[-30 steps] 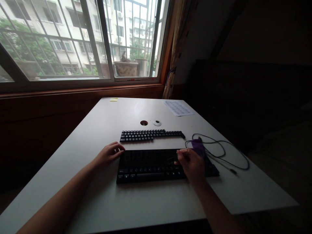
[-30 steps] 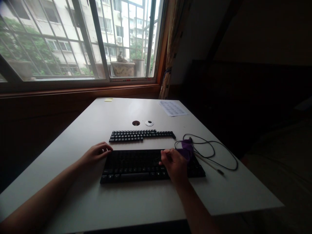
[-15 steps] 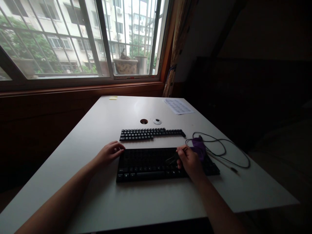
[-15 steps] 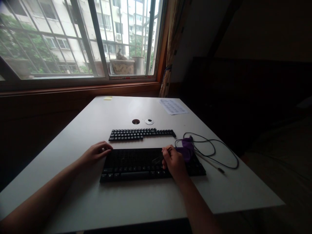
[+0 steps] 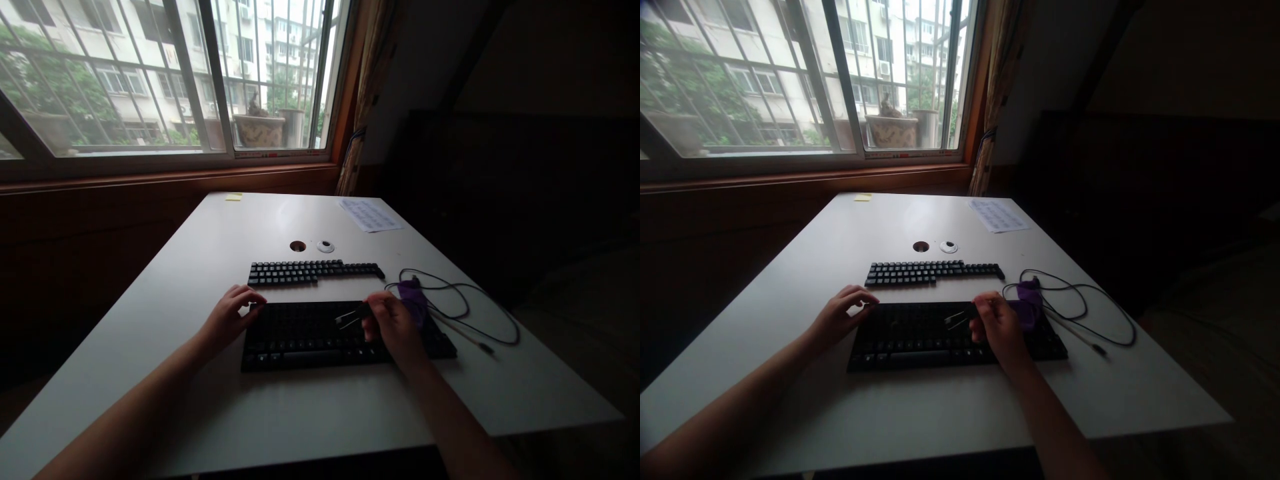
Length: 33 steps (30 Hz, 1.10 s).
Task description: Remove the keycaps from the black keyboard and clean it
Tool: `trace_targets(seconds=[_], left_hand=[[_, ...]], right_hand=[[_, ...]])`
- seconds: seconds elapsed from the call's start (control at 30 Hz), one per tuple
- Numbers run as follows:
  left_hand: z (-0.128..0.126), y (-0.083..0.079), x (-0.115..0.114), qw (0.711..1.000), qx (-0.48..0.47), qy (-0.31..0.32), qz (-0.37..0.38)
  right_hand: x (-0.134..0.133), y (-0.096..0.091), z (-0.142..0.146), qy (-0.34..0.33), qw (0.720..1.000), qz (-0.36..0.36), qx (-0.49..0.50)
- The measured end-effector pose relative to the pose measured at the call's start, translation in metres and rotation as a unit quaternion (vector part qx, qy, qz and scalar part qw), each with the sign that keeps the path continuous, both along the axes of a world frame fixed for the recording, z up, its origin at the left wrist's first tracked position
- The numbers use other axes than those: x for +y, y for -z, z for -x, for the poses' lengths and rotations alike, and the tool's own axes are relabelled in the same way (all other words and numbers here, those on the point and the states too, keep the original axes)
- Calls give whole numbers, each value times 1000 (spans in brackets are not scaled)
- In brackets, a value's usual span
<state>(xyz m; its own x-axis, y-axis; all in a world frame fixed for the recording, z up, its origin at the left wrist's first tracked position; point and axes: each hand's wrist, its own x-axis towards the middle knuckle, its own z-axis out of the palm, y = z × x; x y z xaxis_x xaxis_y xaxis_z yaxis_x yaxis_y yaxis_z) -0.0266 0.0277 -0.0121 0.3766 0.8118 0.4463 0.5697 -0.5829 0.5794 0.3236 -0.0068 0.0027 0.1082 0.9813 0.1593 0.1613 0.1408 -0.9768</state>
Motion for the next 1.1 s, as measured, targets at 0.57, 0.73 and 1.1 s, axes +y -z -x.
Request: trace_targets(seconds=[0.57,0.73,1.1], left_hand=[[-31,-3,-26,995,-67,54,47],[-34,-2,-28,990,-111,21,89],[-37,-5,-30,989,-122,18,77]], right_hand=[[25,-13,80,-198,974,2,112],[24,-6,83,-200,972,17,123],[21,-1,85,-207,970,22,125]])
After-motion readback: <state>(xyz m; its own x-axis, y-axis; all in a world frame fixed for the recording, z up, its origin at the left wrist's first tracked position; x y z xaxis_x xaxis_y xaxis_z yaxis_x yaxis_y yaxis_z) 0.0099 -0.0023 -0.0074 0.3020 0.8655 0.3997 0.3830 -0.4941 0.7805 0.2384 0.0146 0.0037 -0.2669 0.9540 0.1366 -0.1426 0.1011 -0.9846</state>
